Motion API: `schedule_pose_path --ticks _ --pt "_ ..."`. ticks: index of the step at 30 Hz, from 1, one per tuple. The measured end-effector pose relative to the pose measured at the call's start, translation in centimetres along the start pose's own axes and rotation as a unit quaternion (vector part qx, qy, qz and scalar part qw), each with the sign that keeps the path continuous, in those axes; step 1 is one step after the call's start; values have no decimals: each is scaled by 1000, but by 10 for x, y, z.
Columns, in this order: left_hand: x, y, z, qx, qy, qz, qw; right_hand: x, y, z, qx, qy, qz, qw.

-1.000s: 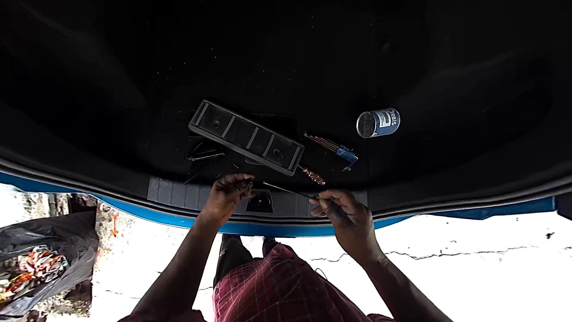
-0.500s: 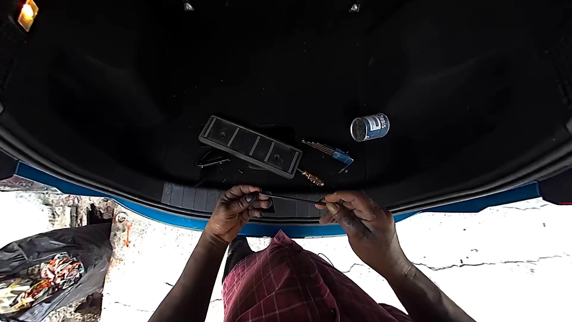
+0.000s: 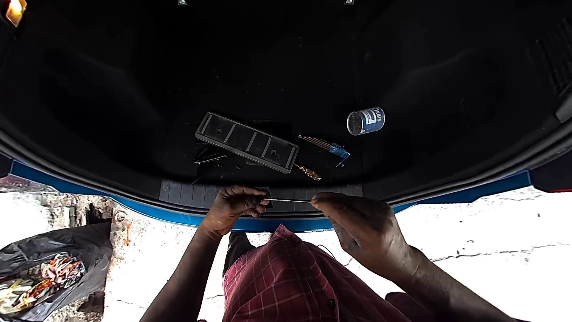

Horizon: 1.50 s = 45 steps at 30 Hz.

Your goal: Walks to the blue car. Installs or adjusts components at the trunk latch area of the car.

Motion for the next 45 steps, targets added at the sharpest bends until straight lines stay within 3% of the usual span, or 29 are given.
schedule_pose_path --ticks 3,6,11,17,18,21,24,27,31,34,37,42,45 --pt "0 2 -1 31 30 -10 999 8 -2 -22 113 -97 25 989" --pt "2 2 -2 51 46 -34 997 22 7 -56 260 -229 36 937" --pt "-2 15 15 18 68 -66 995 46 22 -69 304 -306 65 900" --pt "-13 23 24 12 92 -146 985 93 34 -89 455 -508 57 729" --pt "-17 21 23 18 92 -161 983 99 32 -91 459 -514 42 723" --pt "-35 19 23 31 98 -241 965 96 15 -99 411 -506 -15 758" --pt "-71 20 30 19 144 -286 947 92 -2 -127 420 -530 -62 735" --pt "-113 17 53 -48 138 -292 945 102 -11 -171 474 -568 -96 666" --pt "-166 6 80 -169 -16 -363 916 152 -10 -221 586 -597 -131 531" --pt "-201 -20 91 -222 -242 -382 864 196 3 -227 656 -521 -42 545" --pt "-228 -57 100 -262 -461 -285 798 244 18 -215 716 -439 71 538" --pt "-230 -93 109 -346 -550 -291 703 305 25 -210 722 -372 177 556" --pt "-230 -105 113 -350 -561 -299 688 320 22 -194 713 -346 225 567"
Point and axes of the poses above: each hand's wrist, its own y-axis away from the middle knuckle, its own x-axis out of the palm, z = x × y, the point moved 9 cm from there along -y, towards the middle knuckle, and after that the axes turned 10 degrees about x, right-handed, at the moved point
